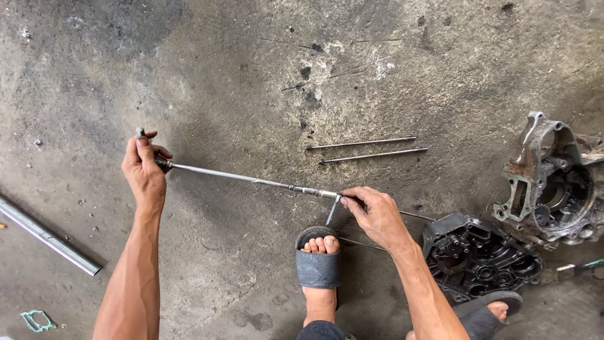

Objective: Adjusting and loosening long engine block studs using a T-handle socket wrench and a small open-end wrench.

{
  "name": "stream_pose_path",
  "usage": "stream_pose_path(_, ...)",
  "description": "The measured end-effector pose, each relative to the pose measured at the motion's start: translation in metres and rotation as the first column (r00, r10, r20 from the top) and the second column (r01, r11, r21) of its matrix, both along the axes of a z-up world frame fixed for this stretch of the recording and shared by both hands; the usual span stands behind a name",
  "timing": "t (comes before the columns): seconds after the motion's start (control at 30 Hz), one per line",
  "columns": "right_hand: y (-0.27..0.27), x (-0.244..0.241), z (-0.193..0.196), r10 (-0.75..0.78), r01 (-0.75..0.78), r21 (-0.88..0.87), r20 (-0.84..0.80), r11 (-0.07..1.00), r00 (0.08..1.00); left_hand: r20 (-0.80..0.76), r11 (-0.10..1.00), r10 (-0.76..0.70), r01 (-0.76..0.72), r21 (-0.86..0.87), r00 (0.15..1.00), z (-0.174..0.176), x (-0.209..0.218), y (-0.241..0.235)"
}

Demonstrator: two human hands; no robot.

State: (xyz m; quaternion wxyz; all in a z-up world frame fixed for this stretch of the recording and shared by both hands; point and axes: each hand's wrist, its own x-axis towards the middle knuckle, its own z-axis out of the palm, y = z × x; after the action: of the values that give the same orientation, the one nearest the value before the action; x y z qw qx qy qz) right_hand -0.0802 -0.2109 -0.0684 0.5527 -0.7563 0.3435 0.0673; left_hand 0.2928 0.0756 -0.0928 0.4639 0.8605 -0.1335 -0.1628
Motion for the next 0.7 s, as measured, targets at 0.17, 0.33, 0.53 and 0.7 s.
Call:
stream_pose_path(0.17, -0.003, -0.005, -0.002, -0.008, 0.008, 0.014, -0.003, 1.0, 1.0, 0.234, 0.94, -0.185, 0.102, 0.325, 0.954, -0.016, 0.015, -0.003)
stream_pose_path(0.33, 0.003, -0.016, -0.028, 0.002, -0.002, -0.038, -0.003, 0.999, 1.0, 0.269, 0.768, -0.366, 0.126, 0.628, 0.891, -0.021, 0.035, -0.016)
stream_pose_path(0.53, -0.002, -0.02, -0.041, -0.028, 0.029, 0.024, -0.036, 0.999, 0.999, 0.129, 0.608, -0.393, 0.152, 0.779, 0.911, -0.005, 0.039, -0.045)
stream_pose_path(0.7, -0.007, -0.022, -0.04, 0.021, -0.021, 0.109, 0.003, 0.994, 1.0, -0.315, 0.229, 0.047, 0.297, 0.927, 0.948, 0.032, 0.027, -0.097)
